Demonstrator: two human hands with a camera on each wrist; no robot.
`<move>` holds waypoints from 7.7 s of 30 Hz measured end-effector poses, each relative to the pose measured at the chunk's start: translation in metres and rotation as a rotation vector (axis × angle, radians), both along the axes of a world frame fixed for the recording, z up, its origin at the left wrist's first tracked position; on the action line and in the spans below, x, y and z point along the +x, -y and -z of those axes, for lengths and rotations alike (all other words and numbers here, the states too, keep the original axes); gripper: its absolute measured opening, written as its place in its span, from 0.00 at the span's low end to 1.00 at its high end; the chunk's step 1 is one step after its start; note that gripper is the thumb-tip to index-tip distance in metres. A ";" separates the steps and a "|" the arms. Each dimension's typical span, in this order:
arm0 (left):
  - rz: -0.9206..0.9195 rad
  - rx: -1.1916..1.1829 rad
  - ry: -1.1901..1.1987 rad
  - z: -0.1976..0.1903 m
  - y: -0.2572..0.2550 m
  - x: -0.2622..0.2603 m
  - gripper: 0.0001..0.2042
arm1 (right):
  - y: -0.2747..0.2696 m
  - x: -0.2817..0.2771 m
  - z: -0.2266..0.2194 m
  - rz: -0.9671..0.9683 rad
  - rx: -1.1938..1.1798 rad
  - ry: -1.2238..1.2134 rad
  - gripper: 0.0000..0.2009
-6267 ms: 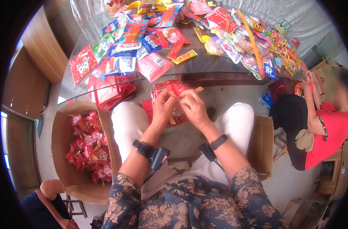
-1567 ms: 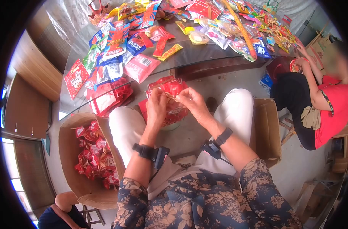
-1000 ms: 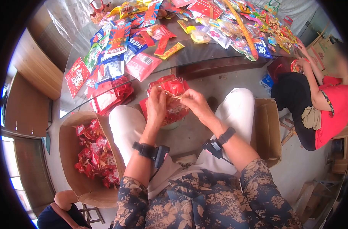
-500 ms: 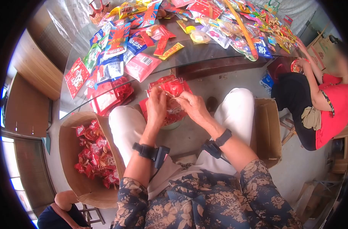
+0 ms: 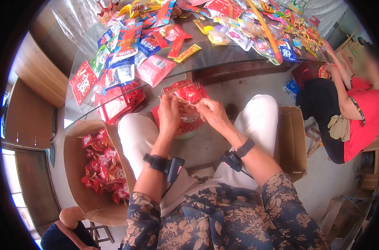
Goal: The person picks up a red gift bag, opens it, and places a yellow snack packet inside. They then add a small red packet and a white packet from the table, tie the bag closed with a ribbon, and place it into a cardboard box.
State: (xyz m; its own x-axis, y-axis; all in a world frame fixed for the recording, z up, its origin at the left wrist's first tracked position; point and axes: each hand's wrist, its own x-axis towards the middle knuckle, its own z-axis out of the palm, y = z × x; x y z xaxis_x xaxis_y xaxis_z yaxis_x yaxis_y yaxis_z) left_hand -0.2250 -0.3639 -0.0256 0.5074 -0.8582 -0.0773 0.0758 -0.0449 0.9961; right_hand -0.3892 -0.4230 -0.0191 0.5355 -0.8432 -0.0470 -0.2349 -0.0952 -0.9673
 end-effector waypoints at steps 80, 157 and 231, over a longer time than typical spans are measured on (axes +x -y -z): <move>0.071 -0.031 0.305 -0.007 -0.016 -0.007 0.07 | 0.018 -0.020 -0.004 0.005 0.260 0.096 0.14; 0.000 0.022 0.591 0.006 -0.017 0.018 0.14 | 0.043 0.024 0.012 0.011 0.500 0.450 0.06; 0.079 0.166 0.424 -0.005 -0.003 0.001 0.10 | 0.009 0.012 0.007 0.227 0.164 0.230 0.07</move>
State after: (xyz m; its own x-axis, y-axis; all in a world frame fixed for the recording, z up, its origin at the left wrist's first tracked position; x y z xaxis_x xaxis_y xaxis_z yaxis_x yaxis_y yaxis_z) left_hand -0.2244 -0.3606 -0.0205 0.4573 -0.8892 -0.0171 -0.3468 -0.1960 0.9172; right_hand -0.3770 -0.4319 -0.0262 0.3476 -0.9332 -0.0911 -0.0064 0.0948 -0.9955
